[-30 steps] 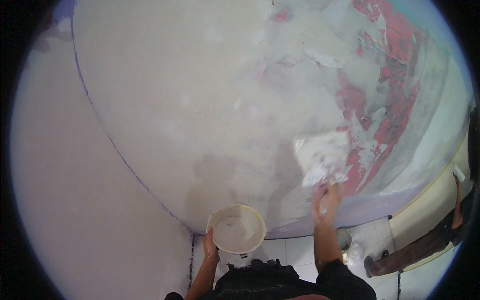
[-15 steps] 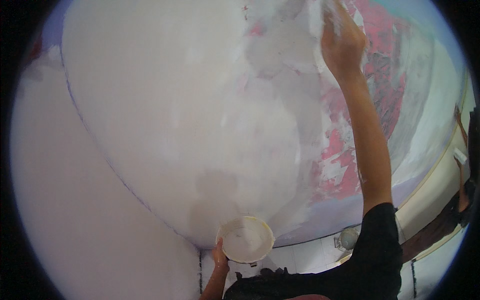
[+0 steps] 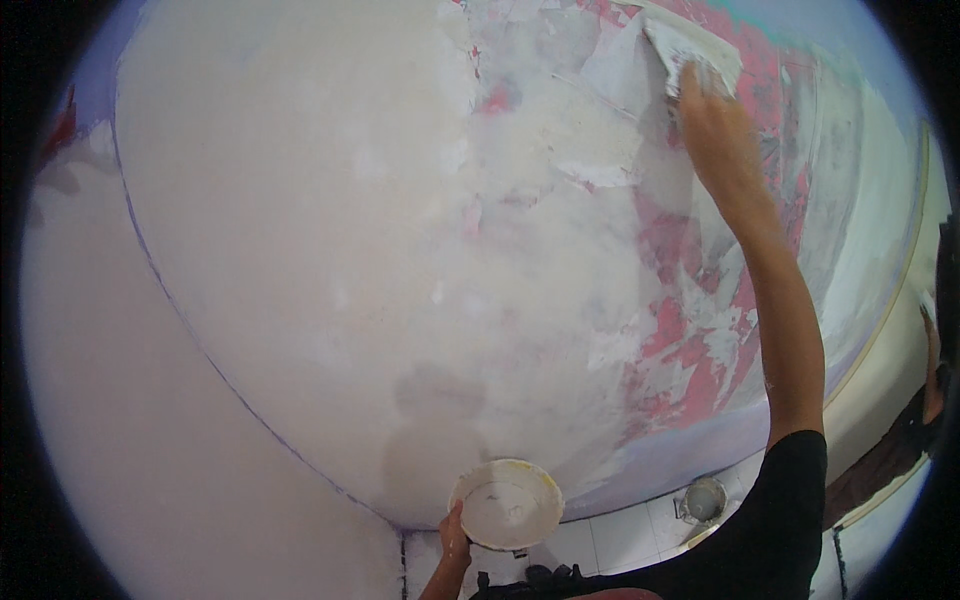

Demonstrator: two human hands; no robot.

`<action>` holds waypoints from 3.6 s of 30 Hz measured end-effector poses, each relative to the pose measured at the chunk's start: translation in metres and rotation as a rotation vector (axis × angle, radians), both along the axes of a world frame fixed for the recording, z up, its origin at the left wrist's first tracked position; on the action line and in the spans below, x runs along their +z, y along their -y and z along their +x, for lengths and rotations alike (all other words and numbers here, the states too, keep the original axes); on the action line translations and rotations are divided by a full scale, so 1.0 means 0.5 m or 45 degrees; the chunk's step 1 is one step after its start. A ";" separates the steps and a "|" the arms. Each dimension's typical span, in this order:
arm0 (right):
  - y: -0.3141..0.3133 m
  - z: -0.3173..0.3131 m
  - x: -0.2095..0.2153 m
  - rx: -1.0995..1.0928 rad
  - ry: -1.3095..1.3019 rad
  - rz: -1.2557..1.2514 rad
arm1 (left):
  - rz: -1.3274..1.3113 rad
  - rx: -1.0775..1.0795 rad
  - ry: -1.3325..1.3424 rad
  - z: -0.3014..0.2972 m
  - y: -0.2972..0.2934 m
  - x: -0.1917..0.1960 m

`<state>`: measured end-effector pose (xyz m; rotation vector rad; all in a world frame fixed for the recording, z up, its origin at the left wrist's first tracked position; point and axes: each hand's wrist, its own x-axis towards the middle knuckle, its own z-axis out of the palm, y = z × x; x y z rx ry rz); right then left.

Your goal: The person applies white joint compound to a vertical wall corner and adjacent ceiling area using a putty knife and a small bucket. They repeatedly scoop compound and smooth it along the corner and ceiling, gradually covering pink and white patches.

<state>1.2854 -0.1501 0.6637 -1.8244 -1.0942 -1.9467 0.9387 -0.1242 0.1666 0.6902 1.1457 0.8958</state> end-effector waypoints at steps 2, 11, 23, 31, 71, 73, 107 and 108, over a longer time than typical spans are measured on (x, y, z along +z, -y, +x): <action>0.025 0.011 -0.011 -0.018 -0.121 -0.029 | 0.000 -0.002 -0.004 -0.002 -0.001 0.001; 0.158 -0.016 -0.063 0.084 -0.347 0.117 | 0.006 0.053 0.083 -0.044 0.039 -0.044; 0.097 -0.119 -0.087 0.649 0.456 0.189 | 0.042 0.051 0.095 -0.103 0.042 -0.056; 0.144 -0.224 -0.064 1.262 -0.411 0.601 | 0.043 0.068 0.112 -0.202 0.052 -0.066; 0.273 0.097 -0.085 0.456 -0.342 0.290 | -0.004 -0.009 0.017 0.001 0.045 -0.045; 0.271 0.051 0.002 0.340 0.025 0.165 | 0.005 -0.008 0.033 -0.014 0.076 -0.042; -0.004 -0.471 0.045 0.350 0.095 -0.101 | -0.060 0.175 0.188 -0.330 0.142 -0.068; -0.021 -0.519 -0.039 0.494 0.081 -0.256 | -0.074 0.173 0.161 -0.339 0.141 -0.067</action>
